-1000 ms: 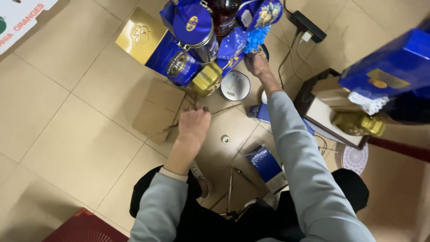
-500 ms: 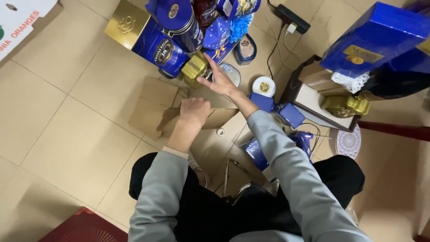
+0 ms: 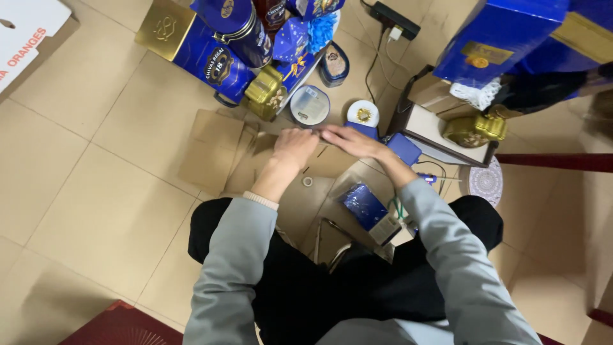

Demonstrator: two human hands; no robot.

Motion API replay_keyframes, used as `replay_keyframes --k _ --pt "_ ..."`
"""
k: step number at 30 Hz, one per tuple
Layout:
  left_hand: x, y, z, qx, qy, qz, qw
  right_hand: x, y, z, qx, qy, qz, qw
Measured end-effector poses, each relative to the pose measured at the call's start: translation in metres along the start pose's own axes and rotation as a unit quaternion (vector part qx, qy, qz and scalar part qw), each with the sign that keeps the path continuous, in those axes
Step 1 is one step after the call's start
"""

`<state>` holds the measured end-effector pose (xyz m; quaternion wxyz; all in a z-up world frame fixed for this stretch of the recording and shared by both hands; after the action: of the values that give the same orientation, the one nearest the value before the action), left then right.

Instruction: Assembling and preparing gift hampers by arranging boxes, bottles, and decorative items using tape and glue

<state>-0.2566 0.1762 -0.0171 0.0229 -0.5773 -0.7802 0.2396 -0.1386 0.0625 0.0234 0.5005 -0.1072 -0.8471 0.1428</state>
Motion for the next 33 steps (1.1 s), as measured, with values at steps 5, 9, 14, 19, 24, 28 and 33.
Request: replay_keyframes --k 5,9,14,19,24,28,33 --pt "-0.037 0.000 -0.009 -0.072 0.002 0.067 0.995 -0.045 -0.083 -0.011 -0.078 -0.040 -0.049 0.995" --pt "-0.055 0.029 0.012 -0.102 0.002 0.085 0.991 -0.119 -0.125 -0.009 -0.249 -0.033 -0.064 0.966" --pt "-0.089 0.027 0.011 -0.166 0.006 0.112 0.980 -0.157 -0.153 -0.007 -0.380 0.047 -0.031 0.923" --pt "-0.127 0.073 0.041 -0.175 0.011 0.145 0.974 -0.166 -0.151 0.002 -0.395 0.051 -0.037 0.917" --pt "-0.194 0.148 0.104 -0.116 0.068 0.161 0.978 -0.164 -0.174 0.009 -0.419 0.065 -0.007 0.906" --pt "-0.260 0.152 0.089 -0.097 0.094 0.162 0.977 -0.194 -0.215 0.011 -0.441 0.023 0.021 0.897" --pt "-0.303 0.144 0.065 -0.124 -0.014 0.279 0.952 -0.180 -0.279 -0.002 -0.483 -0.037 0.083 0.871"
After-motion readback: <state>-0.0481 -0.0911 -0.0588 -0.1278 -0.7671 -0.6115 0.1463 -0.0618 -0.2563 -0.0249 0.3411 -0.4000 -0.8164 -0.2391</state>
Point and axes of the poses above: each hand's wrist, its own y-axis towards the middle knuckle, its own z-axis out of the palm, x = y × z, the point moved 3 cm from there along y, towards the middle knuckle, and after that the axes turned 3 degrees about -z, right-handed, at the moved point
